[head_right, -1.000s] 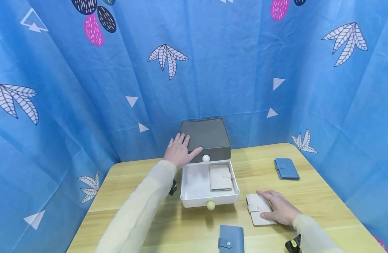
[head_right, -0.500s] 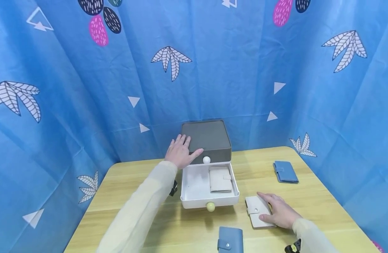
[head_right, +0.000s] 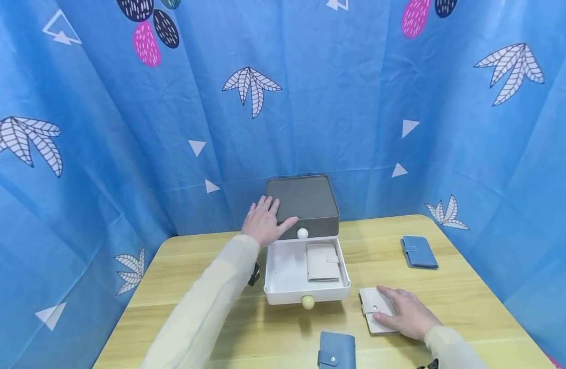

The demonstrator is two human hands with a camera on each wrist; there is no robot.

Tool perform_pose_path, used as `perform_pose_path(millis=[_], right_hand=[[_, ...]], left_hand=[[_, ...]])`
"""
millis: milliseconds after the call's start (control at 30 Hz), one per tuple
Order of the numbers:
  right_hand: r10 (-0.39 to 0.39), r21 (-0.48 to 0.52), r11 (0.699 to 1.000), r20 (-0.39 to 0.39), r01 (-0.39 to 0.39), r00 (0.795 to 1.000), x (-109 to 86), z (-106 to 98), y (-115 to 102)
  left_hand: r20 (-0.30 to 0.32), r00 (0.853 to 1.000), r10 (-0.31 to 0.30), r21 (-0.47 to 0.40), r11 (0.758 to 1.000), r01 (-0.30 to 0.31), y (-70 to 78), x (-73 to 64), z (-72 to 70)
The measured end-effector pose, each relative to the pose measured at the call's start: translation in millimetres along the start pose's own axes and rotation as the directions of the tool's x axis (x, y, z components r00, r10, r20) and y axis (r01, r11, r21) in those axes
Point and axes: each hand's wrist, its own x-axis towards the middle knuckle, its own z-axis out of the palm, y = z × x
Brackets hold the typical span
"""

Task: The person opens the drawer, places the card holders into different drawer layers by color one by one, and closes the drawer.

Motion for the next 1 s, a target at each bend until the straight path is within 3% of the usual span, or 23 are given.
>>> perform_pose_path(millis=[333, 600, 833, 1000], right_hand=[[0.028, -0.073, 0.997, -0.033, -0.03, 0.999, -0.3, 3.0, -4.0], [0.035, -0.041, 0.999, -0.042, -0.037, 0.998, 2.7, 2.1, -5.5], [0.084, 0.003, 0.996, 0.022, -0.085, 0.996, 5.7, -2.6, -8.1], [0.079, 0.039, 0.996, 0.066, -0.082, 0.995, 6.4, -3.9, -7.8]], left_hand=[[0.004, 1.0, -0.006, -0.017, 1.0, 0.006, 1.8, -0.6, 0.2], [-0.008, 1.0, -0.014, -0.021, 1.0, 0.014, 1.6, 0.0, -0.9], [-0.012, 1.0, -0.01, -0.023, 1.0, 0.01, 2.2, 1.3, 0.0], [-0.009, 1.0, -0.011, -0.026, 1.0, 0.011, 3.3, 1.6, 1.4]])
